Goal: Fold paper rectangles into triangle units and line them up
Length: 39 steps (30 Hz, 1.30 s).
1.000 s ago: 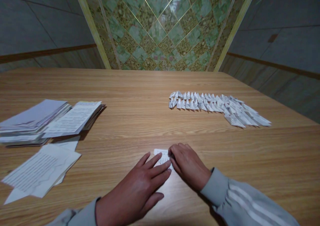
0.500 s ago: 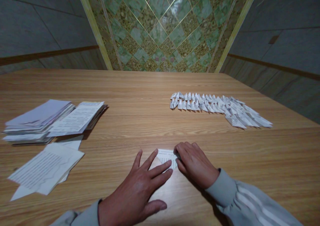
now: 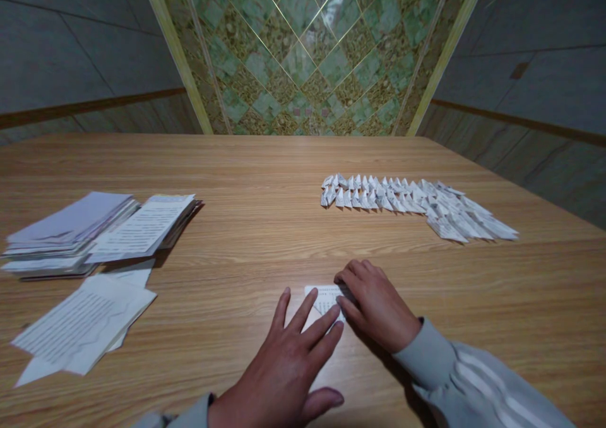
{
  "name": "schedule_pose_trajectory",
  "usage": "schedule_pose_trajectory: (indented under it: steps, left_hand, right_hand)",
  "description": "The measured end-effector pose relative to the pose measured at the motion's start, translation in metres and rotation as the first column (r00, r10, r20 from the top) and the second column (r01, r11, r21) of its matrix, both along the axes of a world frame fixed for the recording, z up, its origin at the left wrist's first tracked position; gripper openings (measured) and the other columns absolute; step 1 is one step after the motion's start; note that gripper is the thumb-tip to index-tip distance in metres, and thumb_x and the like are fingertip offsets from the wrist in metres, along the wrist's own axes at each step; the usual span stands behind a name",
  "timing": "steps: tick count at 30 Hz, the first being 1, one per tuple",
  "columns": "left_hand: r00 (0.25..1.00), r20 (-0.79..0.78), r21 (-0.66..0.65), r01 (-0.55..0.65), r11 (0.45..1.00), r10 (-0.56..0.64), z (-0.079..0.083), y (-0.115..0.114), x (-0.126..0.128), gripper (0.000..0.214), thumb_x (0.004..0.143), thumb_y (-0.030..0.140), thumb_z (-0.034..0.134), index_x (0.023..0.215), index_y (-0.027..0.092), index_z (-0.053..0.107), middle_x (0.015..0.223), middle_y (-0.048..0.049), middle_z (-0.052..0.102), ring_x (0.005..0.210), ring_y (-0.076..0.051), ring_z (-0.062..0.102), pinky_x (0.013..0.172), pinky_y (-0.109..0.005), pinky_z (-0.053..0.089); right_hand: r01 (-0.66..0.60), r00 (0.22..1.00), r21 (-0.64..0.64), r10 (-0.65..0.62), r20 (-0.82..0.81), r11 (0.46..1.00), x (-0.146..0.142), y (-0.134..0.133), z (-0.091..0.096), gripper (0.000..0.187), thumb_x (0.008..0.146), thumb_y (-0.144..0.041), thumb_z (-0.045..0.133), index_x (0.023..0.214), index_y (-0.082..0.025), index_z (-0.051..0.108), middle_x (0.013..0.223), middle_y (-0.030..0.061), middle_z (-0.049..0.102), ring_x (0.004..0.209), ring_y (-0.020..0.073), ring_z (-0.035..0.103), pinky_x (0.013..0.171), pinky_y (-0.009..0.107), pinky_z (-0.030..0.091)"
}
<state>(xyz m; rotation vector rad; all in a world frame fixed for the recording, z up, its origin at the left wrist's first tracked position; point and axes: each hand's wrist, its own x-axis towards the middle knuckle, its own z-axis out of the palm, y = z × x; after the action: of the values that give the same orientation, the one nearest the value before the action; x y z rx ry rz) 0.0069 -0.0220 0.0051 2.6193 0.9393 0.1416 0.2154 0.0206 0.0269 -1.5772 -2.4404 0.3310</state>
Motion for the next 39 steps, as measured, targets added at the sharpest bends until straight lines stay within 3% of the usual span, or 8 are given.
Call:
schedule_pose_trajectory:
  steps: [8,13,18,24,33,39]
  left_hand:
    - [0.999,-0.019,0.006,0.040,0.999,-0.039,-0.0059,-0.0010,-0.0010,0.081,0.084,0.042,0.071,0.151,0.030,0.029,0.158,-0.0097,0.033,0.147,-0.042,0.018,0.109,-0.079,0.006]
    - [0.999,-0.013,0.010,0.032,0.999,-0.032,-0.0047,-0.0004,0.0001,0.080,0.083,0.044,0.072,0.150,0.030,0.031,0.156,-0.0095,0.037,0.146,-0.043,0.023,0.110,-0.077,0.008]
    - [1.000,-0.011,0.029,0.028,0.999,-0.028,-0.0018,-0.0024,0.0003,0.078,0.085,0.041,0.070,0.151,0.028,0.031,0.157,-0.0084,0.037,0.145,-0.044,0.024,0.110,-0.078,0.010]
    - [1.000,-0.020,0.071,0.022,0.997,-0.021,-0.0030,-0.0037,-0.0003,0.077,0.085,0.039,0.070,0.151,0.029,0.031,0.158,-0.0039,0.036,0.144,-0.042,0.026,0.111,-0.077,0.012]
    - [1.000,-0.008,0.105,0.026,0.994,-0.025,-0.0004,-0.0043,0.0004,0.078,0.084,0.037,0.071,0.150,0.028,0.032,0.158,-0.0037,0.036,0.145,-0.041,0.026,0.111,-0.076,0.011]
    - [0.999,0.000,0.087,0.041,0.995,-0.041,0.0038,-0.0034,0.0028,0.076,0.083,0.034,0.071,0.149,0.024,0.034,0.155,-0.0079,0.040,0.138,-0.036,0.039,0.113,-0.072,0.016]
  right_hand:
    - [0.032,0.999,-0.040,-0.032,0.001,0.999,0.0001,-0.0036,-0.0017,0.009,0.086,-0.016,0.065,0.094,-0.018,0.061,0.095,0.0057,0.064,0.095,0.0250,0.053,0.086,0.039,0.033]
    - [0.071,0.997,-0.063,-0.073,-0.031,0.996,0.0030,-0.0001,0.0028,0.005,0.089,-0.013,0.060,0.090,-0.017,0.061,0.094,0.0060,0.063,0.094,0.0237,0.054,0.081,0.035,0.035]
    - [0.151,0.988,-0.057,-0.148,0.053,0.987,0.0082,0.0027,0.0080,0.006,0.091,-0.015,0.057,0.092,-0.017,0.063,0.096,0.0082,0.064,0.095,0.0249,0.056,0.080,0.035,0.035]
    - [0.130,0.990,-0.112,-0.122,0.073,0.985,0.0010,-0.0015,0.0061,0.006,0.091,-0.021,0.059,0.092,-0.017,0.062,0.092,0.0068,0.066,0.089,0.0235,0.057,0.077,0.034,0.033]
    - [0.140,0.988,-0.107,-0.145,-0.046,0.984,0.0006,-0.0007,0.0019,0.004,0.087,-0.020,0.064,0.088,-0.017,0.061,0.089,0.0041,0.065,0.089,0.0216,0.057,0.078,0.033,0.032]
    - [0.102,0.990,-0.105,-0.111,-0.082,0.989,0.0007,0.0006,0.0025,0.005,0.085,-0.017,0.068,0.088,-0.019,0.065,0.091,0.0022,0.066,0.093,0.0213,0.058,0.084,0.035,0.031]
